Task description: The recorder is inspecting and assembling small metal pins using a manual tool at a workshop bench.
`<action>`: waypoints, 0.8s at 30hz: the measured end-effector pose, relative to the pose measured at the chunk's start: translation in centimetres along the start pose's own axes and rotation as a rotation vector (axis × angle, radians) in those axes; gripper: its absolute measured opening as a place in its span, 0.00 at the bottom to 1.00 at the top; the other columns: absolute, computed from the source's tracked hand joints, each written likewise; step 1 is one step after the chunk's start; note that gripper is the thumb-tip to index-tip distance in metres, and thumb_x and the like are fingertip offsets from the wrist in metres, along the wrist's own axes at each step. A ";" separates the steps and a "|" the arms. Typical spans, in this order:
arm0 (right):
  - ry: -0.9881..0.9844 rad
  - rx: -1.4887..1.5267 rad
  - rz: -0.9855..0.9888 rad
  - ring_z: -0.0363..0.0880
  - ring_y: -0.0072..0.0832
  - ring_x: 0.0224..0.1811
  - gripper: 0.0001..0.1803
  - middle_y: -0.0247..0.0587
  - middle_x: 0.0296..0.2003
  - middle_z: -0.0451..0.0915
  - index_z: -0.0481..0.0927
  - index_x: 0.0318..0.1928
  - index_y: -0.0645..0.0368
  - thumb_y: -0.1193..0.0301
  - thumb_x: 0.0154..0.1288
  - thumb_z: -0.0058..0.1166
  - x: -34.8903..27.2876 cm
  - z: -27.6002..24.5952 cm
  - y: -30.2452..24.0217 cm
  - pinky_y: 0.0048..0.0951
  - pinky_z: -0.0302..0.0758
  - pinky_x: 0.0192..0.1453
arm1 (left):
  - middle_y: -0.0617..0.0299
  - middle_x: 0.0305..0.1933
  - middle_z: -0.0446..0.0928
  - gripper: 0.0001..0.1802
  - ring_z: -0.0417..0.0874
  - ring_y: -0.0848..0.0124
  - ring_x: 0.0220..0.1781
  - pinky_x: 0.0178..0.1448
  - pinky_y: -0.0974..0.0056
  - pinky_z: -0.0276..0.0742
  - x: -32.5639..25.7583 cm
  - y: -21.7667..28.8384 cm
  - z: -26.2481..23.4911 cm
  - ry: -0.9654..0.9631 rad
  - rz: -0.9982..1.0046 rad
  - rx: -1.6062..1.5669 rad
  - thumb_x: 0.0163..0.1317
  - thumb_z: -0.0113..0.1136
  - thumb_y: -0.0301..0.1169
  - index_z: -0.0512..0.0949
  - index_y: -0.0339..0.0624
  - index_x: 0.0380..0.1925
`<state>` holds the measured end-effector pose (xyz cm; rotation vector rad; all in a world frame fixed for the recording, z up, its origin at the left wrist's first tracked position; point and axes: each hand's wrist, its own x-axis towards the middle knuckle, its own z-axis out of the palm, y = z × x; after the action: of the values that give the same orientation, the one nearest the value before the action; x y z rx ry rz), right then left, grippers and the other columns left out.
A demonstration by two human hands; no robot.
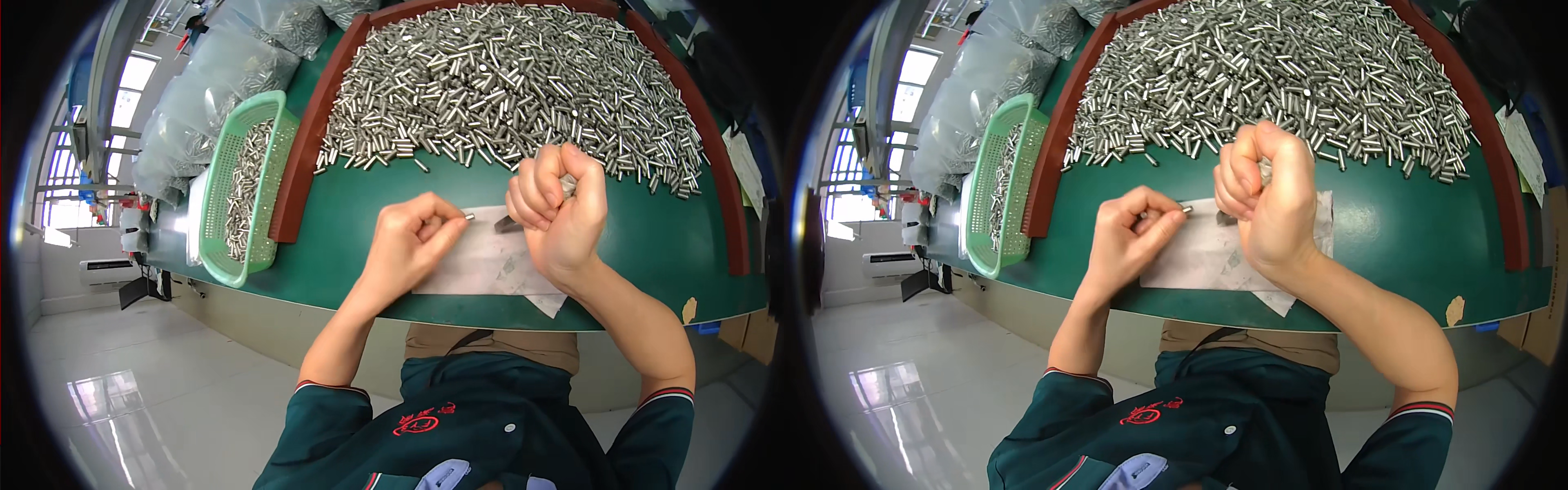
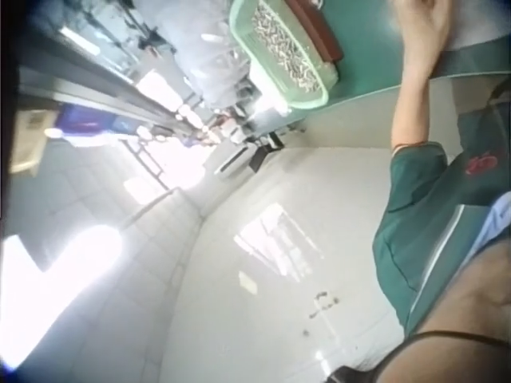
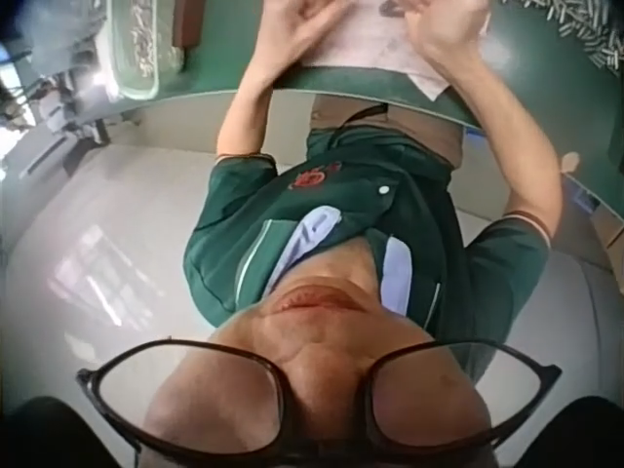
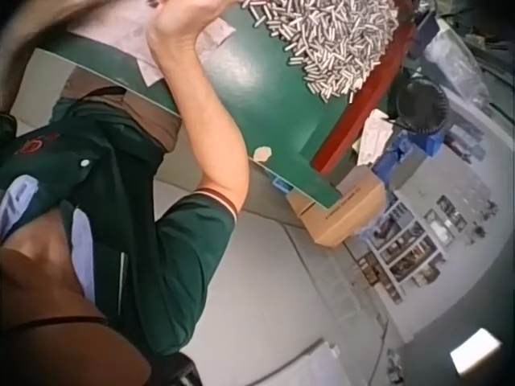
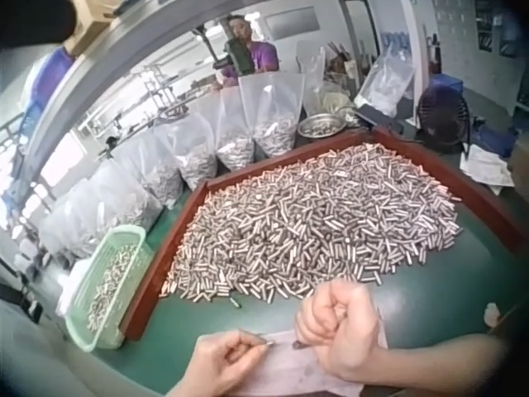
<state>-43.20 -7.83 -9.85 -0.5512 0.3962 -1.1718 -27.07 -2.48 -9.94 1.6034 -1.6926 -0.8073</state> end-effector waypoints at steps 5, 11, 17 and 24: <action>-0.008 -0.036 0.018 0.43 0.15 0.10 0.18 0.28 0.08 0.51 0.54 0.12 0.55 0.65 0.59 0.29 0.0 0.2 0.3 0.20 0.43 0.15 | 0.63 0.11 0.61 0.04 0.61 0.72 0.14 0.19 0.68 0.57 -0.5 0.0 1.6 -0.003 0.216 0.159 0.45 0.60 0.21 0.74 0.35 0.20; -0.030 -0.078 0.014 0.44 0.15 0.11 0.18 0.28 0.08 0.52 0.54 0.13 0.55 0.66 0.58 0.29 0.0 -0.2 0.8 0.19 0.44 0.15 | 0.67 0.11 0.57 0.04 0.56 0.77 0.13 0.19 0.70 0.54 -0.6 -0.1 1.8 -0.001 0.193 0.166 0.44 0.61 0.20 0.75 0.34 0.20; -0.037 -0.064 0.025 0.44 0.15 0.11 0.18 0.28 0.08 0.51 0.54 0.13 0.55 0.66 0.59 0.28 -0.1 -0.2 0.9 0.19 0.44 0.15 | 0.67 0.11 0.56 0.04 0.56 0.77 0.14 0.19 0.70 0.54 -0.7 -0.1 1.8 0.008 0.201 0.160 0.44 0.62 0.20 0.75 0.35 0.20; -0.059 -0.066 0.014 0.45 0.15 0.11 0.18 0.28 0.09 0.52 0.54 0.13 0.55 0.67 0.59 0.28 0.0 -0.4 1.1 0.19 0.44 0.15 | 0.67 0.11 0.58 0.04 0.56 0.77 0.13 0.19 0.70 0.54 -0.7 -0.3 1.9 0.006 0.204 0.165 0.45 0.61 0.20 0.75 0.35 0.20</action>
<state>-42.62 -7.58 -10.83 -0.6376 0.3888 -1.1297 -28.43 -1.84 -11.30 1.5059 -1.9237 -0.5732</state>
